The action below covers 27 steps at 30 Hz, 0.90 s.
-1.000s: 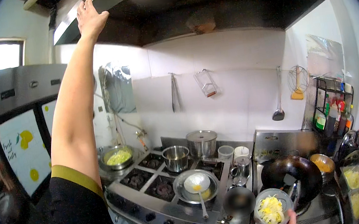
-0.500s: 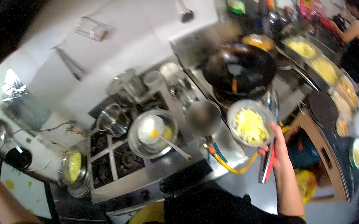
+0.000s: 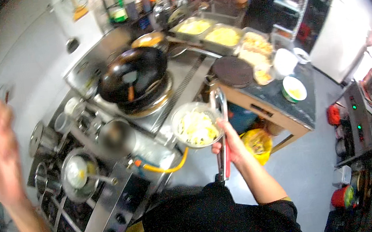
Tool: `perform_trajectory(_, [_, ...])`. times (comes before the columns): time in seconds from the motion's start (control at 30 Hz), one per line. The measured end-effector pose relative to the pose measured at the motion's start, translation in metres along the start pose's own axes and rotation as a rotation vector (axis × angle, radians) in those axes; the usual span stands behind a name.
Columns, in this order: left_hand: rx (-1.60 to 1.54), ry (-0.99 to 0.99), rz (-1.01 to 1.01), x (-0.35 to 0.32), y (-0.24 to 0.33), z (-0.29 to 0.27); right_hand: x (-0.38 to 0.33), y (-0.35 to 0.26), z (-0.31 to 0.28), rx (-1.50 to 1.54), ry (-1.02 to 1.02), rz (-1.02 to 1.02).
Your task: The person uses tongs to transfer various ingredients, including bean sprouts, wood ear mushrooms, tofu, and noodles, from large containers into small plastic bowls. They repeatedly fill the bowls with different combinations of these items in a busy kitchen environment.
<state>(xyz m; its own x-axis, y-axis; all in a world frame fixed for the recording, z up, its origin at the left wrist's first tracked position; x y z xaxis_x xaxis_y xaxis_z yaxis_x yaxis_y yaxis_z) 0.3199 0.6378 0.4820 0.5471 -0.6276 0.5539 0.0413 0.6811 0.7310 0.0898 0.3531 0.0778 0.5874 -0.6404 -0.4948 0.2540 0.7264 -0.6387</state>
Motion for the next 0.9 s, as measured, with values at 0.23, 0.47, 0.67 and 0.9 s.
perform_trajectory(0.23, [-0.605, -0.194, -0.288, -0.002, -0.195, 0.13, 0.01, -0.071, -0.087, 0.085, 0.09, -0.068])
perform_trajectory(0.47, [-0.591, -0.271, -0.111, 0.044, -0.275, 0.203, 0.012, -0.148, -0.177, 0.097, 0.207, -0.172])
perform_trajectory(0.67, [-0.519, -0.337, 0.06, 0.087, -0.321, 0.248, 0.022, -0.203, -0.229, 0.129, 0.278, -0.255])
perform_trajectory(0.9, [-0.51, -0.5, 0.123, 0.149, -0.427, 0.307, 0.053, -0.254, -0.274, 0.196, 0.414, -0.402])
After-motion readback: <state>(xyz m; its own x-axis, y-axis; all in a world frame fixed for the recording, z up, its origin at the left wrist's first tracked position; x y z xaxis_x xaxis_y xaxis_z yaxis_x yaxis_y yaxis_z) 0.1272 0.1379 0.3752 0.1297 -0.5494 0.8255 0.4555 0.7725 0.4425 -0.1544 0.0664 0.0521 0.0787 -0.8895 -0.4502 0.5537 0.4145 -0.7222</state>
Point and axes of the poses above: each hand's wrist, its own x-axis towards the middle knuckle, its own z-axis out of the palm, y = z × x, the point moved 7 cm from there along x, towards the middle knuckle, and after that the axes turned 8 degrees about y, right-handed, at the moved point
